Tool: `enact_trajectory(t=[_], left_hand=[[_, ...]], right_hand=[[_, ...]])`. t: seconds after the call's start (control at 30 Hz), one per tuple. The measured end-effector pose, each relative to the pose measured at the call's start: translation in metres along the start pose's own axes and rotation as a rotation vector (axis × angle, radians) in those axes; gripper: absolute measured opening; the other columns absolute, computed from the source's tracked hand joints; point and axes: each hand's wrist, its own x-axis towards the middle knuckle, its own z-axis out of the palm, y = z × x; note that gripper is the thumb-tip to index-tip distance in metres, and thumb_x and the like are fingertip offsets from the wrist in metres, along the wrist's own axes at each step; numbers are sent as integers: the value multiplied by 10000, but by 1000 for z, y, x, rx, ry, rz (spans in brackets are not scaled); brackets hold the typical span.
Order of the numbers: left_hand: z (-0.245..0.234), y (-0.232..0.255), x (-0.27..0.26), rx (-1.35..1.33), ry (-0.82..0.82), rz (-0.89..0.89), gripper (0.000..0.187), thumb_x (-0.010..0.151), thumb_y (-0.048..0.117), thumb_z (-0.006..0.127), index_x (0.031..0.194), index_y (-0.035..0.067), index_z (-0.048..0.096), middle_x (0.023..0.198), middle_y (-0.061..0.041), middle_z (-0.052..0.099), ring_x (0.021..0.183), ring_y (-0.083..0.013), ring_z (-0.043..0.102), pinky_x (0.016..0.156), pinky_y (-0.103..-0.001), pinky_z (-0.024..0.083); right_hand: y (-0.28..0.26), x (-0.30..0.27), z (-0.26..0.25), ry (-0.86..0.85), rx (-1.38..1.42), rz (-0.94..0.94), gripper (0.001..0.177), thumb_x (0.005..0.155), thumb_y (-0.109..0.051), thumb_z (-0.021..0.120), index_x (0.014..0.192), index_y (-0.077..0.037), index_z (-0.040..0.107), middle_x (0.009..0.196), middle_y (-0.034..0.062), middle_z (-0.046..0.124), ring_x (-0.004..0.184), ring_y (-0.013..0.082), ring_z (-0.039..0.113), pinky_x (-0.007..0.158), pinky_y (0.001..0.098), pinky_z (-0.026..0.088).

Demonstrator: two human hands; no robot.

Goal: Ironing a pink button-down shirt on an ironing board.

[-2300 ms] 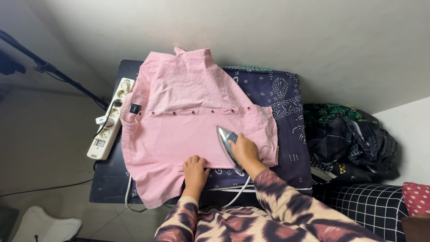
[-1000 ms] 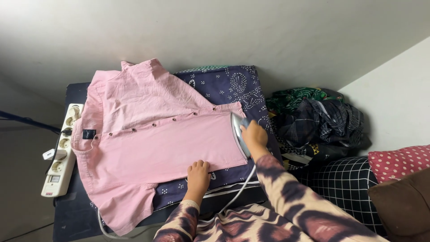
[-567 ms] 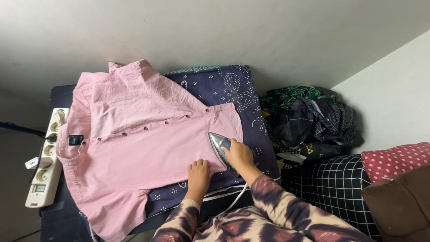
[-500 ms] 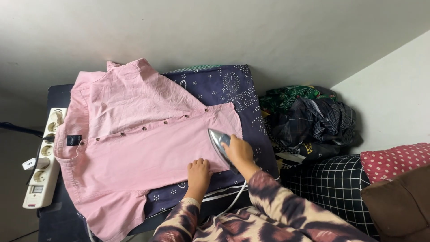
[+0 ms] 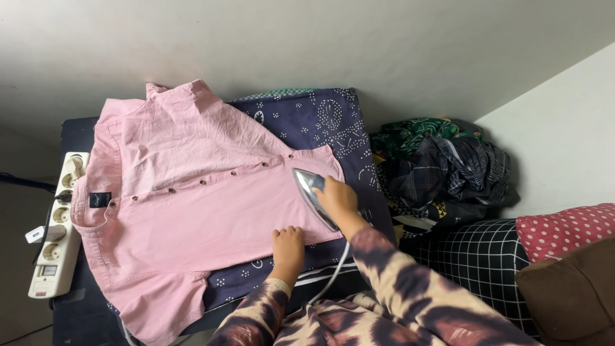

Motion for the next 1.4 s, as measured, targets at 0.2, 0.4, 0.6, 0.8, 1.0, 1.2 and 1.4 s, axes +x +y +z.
enact_trajectory(t=[0.2, 0.4, 0.6, 0.8, 1.0, 1.2, 1.4], left_hand=[[-1, 0, -4, -21, -42, -12, 129, 880, 96, 598, 990, 135, 652, 957, -50, 676, 936, -249, 649, 899, -412, 422], [-7, 1, -8, -19, -75, -3, 144, 872, 93, 609, 1005, 131, 649, 975, -57, 676, 953, -247, 649, 909, -408, 415], [-10, 1, -12, 0, -35, 56, 141, 875, 106, 598, 1005, 128, 648, 952, -57, 663, 935, -242, 640, 920, -415, 411], [-8, -6, -12, -46, 78, 108, 102, 874, 119, 594, 947, 128, 664, 943, -62, 648, 956, -254, 623, 909, -421, 418], [-29, -15, -12, -278, 289, 85, 106, 809, 157, 665, 885, 97, 624, 861, -80, 656, 852, -295, 641, 786, -444, 481], [-91, -28, -15, -603, 447, -110, 167, 807, 162, 695, 880, 76, 572, 806, -113, 667, 788, -343, 643, 698, -475, 500], [-148, -38, -24, -780, 692, -52, 180, 860, 133, 730, 990, 86, 614, 899, -125, 671, 877, -348, 654, 749, -453, 525]], right_hand=[[15, 23, -26, 43, -19, 247, 432, 865, -494, 746, 1051, -108, 685, 988, 178, 745, 935, 386, 722, 778, 499, 573], [21, 75, -28, 123, -10, 224, 450, 865, -506, 755, 1051, -101, 690, 1012, 180, 750, 958, 392, 723, 788, 496, 574], [52, 71, -25, 130, -48, 308, 484, 861, -531, 758, 1065, -96, 697, 1028, 180, 746, 972, 388, 718, 786, 490, 572], [72, 82, -26, 182, -45, 327, 497, 864, -541, 752, 1068, -89, 707, 1035, 170, 753, 976, 375, 726, 780, 482, 580], [97, 61, -22, 141, -47, 371, 537, 860, -571, 743, 1091, -87, 707, 1049, 172, 752, 983, 381, 726, 794, 483, 580], [86, 36, -41, 207, -67, 67, 844, 793, -628, 784, 1385, -109, 479, 1324, 214, 601, 1203, 419, 563, 943, 529, 452], [-10, -43, -52, 304, 175, -857, 953, 556, -486, 887, 1357, -121, 521, 1376, 183, 555, 1312, 355, 458, 1054, 558, 308]])
